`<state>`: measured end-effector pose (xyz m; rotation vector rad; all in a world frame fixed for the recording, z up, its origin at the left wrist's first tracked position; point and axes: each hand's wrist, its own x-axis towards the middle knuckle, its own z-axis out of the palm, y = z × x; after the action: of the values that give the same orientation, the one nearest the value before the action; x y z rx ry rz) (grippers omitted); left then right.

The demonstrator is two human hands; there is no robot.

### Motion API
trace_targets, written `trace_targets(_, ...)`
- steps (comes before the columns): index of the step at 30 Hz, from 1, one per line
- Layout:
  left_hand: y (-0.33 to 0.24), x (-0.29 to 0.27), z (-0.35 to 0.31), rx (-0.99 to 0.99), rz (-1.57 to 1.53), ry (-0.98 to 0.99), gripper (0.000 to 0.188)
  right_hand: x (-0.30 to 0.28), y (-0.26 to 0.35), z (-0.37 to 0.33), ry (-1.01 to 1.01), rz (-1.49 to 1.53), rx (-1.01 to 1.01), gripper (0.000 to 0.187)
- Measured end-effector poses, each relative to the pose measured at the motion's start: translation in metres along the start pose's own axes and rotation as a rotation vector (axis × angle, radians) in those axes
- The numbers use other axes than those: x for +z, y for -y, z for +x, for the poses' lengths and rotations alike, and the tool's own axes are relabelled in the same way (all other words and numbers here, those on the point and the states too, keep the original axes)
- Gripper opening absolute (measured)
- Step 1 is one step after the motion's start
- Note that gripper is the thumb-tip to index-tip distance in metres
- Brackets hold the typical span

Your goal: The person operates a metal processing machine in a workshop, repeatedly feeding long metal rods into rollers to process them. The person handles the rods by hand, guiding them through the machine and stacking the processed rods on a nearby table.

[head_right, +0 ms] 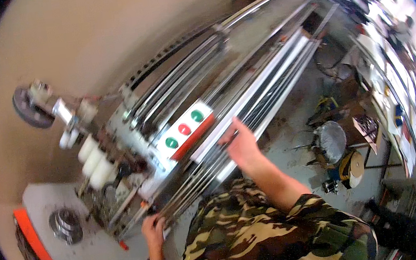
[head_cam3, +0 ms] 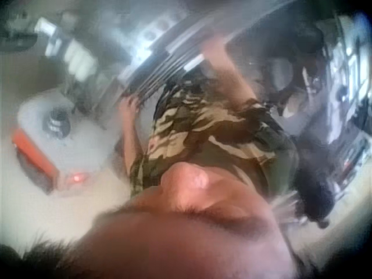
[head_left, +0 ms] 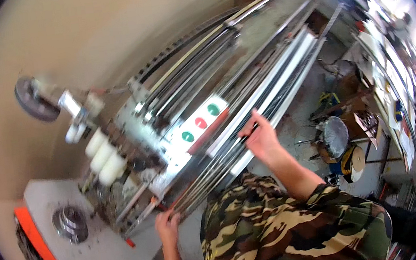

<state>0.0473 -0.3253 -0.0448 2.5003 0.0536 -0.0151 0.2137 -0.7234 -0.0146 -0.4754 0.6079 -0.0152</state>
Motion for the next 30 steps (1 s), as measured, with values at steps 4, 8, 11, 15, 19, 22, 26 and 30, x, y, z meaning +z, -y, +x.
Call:
trace_targets(4,-0.041,0.008,-0.011,-0.126,0.061,0.052,0.02,-0.034,0.002,0.047,-0.157,0.029,0.041,0.041)
trace_targets(8,-0.056,0.024,-0.013,0.045,0.164,-0.018,0.021,-0.055,0.006,0.078,-0.207,0.095,0.156,0.043)
trace_targets(11,-0.093,0.018,-0.004,0.087,0.189,-0.005,0.022,-0.062,0.017,0.084,-0.298,0.038,0.117,0.042)
trace_targets(15,-0.106,0.02,0.0,0.036,0.182,0.025,0.023,-0.071,0.019,0.096,-0.291,0.102,0.188,0.041)
trace_targets(19,-0.107,0.023,0.003,-0.113,0.238,0.122,0.029,-0.083,0.014,0.099,-0.131,-0.517,0.185,0.042)
trace_targets(22,-0.109,0.027,0.018,-0.195,0.211,0.239,0.039,-0.085,0.017,0.067,-0.121,-1.077,-0.157,0.08)
trace_targets(26,-0.023,0.08,0.009,0.097,0.321,0.004,0.026,-0.094,0.019,0.038,0.237,-1.807,-0.53,0.07)
trace_targets(30,-0.006,0.09,0.003,0.043,0.365,-0.051,0.034,-0.106,0.006,0.036,0.429,-2.056,-0.59,0.06)
